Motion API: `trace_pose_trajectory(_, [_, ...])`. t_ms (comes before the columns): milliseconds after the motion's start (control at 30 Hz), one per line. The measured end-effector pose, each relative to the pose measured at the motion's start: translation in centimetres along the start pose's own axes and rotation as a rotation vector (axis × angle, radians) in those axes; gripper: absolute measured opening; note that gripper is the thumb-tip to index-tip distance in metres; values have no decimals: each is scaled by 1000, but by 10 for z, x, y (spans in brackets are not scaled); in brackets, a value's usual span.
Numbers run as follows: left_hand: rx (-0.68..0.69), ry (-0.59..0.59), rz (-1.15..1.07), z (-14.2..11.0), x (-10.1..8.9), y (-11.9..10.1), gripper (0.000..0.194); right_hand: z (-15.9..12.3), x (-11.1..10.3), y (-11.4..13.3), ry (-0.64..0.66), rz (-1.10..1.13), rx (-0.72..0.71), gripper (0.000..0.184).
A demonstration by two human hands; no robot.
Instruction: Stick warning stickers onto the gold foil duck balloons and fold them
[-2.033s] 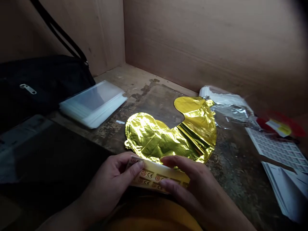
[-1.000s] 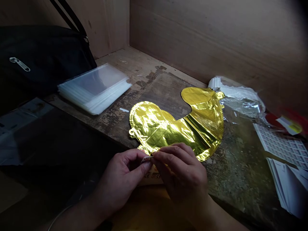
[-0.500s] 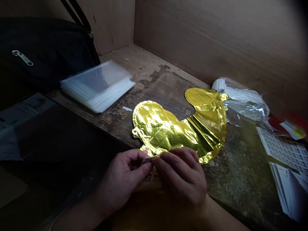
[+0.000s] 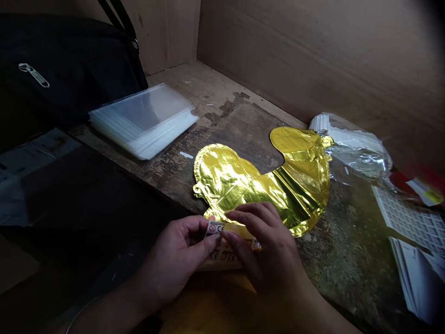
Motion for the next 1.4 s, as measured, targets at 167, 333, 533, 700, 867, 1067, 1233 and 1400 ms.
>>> trace_pose_trajectory(167, [30, 6, 46, -2, 2, 1, 14, -1, 3, 1, -56, 36, -14, 9])
trace_pose_trajectory(333, [3, -10, 34, 1, 4, 0, 17, -6, 7, 4, -153, -38, -107, 11])
trace_pose_trajectory(533, [-44, -10, -56, 2, 5, 3, 22, -15, 12, 2, -163, -133, -279, 13])
trace_pose_trajectory(700, [-89, -8, -85, 3, 4, 8, 22, -15, 10, 12, -128, -131, -190, 13])
trace_pose_trajectory(867, [-29, -3, 159, -3, -5, 3, 16, -6, -8, 4, -168, 27, 107, 8])
trace_pose_trajectory(1067, [820, 180, 1175, -3, -32, -27, 18, 19, -3, -25, 65, 587, 737, 16])
trace_pose_trajectory(1233, [894, 367, 1443, 14, -43, -26, 27, 18, 27, -23, 165, 707, 912, 24])
trace_pose_trajectory(1400, [907, 396, 1478, 14, -46, -17, 26, 12, 35, -25, 229, 607, 951, 26])
Point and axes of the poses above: each hand's wrist, its own z-axis towards the middle knuckle, its own x-axis out of the palm, y = z × x, the point moved 1 cm from there along z, towards the middle knuckle, and after that the axes turned 9 degrees about -z, right-handed, at the moved point
